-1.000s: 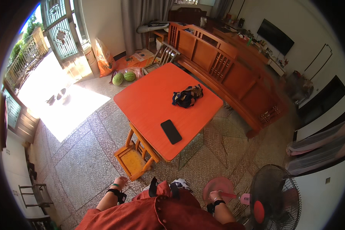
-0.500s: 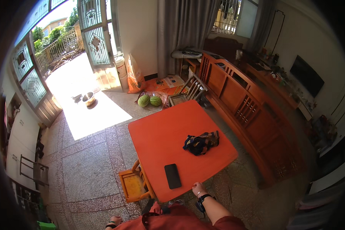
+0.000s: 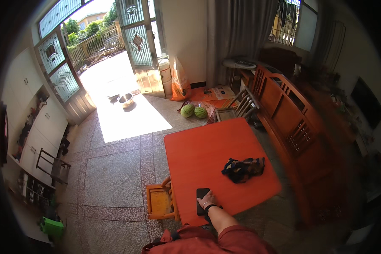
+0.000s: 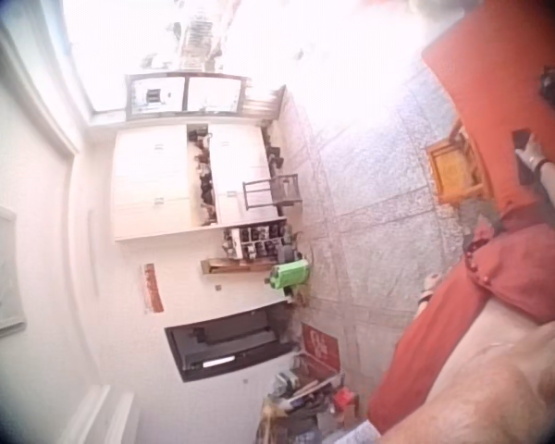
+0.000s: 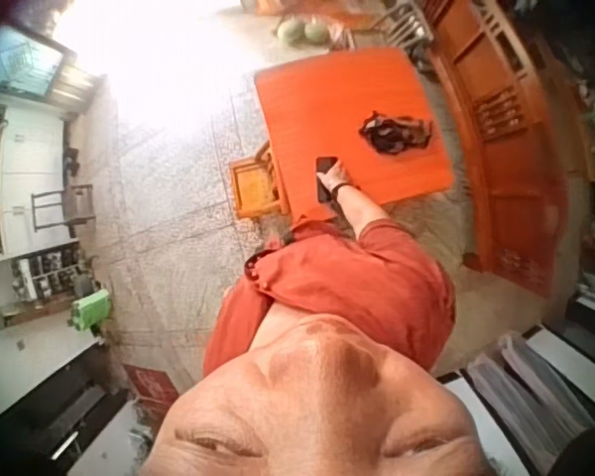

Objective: The person sweeps the tiled floor of a living room and a kitchen using a broom, moving the broom to collect debris before walking through the house.

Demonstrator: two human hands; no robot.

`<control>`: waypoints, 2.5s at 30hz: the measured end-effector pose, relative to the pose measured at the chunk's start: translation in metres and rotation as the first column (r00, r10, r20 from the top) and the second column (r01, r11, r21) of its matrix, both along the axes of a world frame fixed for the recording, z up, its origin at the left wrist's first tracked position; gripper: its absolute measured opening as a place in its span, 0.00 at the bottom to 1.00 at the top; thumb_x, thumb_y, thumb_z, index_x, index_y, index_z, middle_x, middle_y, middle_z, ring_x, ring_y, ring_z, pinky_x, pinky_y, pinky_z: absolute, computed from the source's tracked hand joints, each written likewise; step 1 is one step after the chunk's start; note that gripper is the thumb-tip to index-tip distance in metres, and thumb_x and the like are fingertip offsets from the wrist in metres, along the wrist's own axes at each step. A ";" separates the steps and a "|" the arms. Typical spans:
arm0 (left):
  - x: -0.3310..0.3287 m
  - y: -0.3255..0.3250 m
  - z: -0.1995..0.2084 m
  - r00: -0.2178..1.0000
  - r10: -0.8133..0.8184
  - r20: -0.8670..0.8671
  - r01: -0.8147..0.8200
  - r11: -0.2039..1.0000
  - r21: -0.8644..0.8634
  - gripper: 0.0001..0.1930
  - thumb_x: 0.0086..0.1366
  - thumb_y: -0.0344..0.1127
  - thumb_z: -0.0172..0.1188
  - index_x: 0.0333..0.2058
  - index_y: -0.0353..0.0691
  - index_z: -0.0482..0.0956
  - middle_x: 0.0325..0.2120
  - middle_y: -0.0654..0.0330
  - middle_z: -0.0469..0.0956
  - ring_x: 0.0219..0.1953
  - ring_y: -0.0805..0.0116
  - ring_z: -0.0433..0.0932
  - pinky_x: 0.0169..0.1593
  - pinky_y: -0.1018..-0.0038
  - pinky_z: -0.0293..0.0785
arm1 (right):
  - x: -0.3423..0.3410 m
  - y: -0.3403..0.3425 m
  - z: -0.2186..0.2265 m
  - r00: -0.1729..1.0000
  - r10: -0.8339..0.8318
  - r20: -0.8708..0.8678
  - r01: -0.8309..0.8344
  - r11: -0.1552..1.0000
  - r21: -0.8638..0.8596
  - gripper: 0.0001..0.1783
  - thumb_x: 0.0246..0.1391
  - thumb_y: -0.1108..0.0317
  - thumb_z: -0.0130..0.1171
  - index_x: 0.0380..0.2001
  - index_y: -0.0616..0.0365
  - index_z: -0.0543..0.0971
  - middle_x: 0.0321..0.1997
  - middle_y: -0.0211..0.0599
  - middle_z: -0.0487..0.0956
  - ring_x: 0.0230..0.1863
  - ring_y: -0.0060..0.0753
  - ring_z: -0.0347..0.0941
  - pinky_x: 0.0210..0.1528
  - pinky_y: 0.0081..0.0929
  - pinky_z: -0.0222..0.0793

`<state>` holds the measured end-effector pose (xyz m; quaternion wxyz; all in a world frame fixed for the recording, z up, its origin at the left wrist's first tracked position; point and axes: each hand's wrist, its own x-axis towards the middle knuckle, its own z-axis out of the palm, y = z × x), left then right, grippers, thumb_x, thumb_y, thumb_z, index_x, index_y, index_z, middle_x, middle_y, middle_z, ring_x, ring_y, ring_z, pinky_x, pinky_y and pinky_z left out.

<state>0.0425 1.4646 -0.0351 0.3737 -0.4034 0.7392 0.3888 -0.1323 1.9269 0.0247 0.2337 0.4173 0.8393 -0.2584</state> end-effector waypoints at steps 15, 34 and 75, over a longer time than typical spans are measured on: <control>0.018 -0.010 0.101 0.948 0.292 0.128 -0.284 0.956 -0.077 0.13 0.54 0.36 0.48 0.37 0.37 0.70 0.27 0.59 0.73 0.28 0.70 0.72 0.34 0.73 0.70 | -0.009 -0.040 0.030 0.962 0.008 0.273 -0.061 0.980 0.188 0.52 0.34 0.46 0.55 0.54 0.51 0.35 0.55 0.43 0.52 0.52 0.43 0.55 0.49 0.43 0.54; 0.042 -0.007 0.087 0.978 0.208 -0.027 -0.210 0.973 -0.091 0.13 0.53 0.38 0.47 0.36 0.39 0.71 0.26 0.60 0.74 0.26 0.70 0.71 0.32 0.74 0.67 | -0.010 -0.037 -0.005 0.982 -0.017 0.186 -0.031 0.967 0.252 0.53 0.29 0.50 0.58 0.54 0.53 0.38 0.53 0.46 0.54 0.53 0.41 0.54 0.51 0.34 0.53; 0.082 -0.068 0.025 0.946 0.243 -0.217 -0.204 0.961 0.188 0.13 0.52 0.30 0.48 0.36 0.29 0.65 0.25 0.52 0.72 0.24 0.66 0.73 0.27 0.77 0.71 | 0.031 -0.017 -0.011 0.990 -0.078 -0.115 0.100 0.974 0.201 0.43 0.30 0.51 0.59 0.49 0.60 0.53 0.49 0.47 0.58 0.51 0.43 0.53 0.50 0.32 0.53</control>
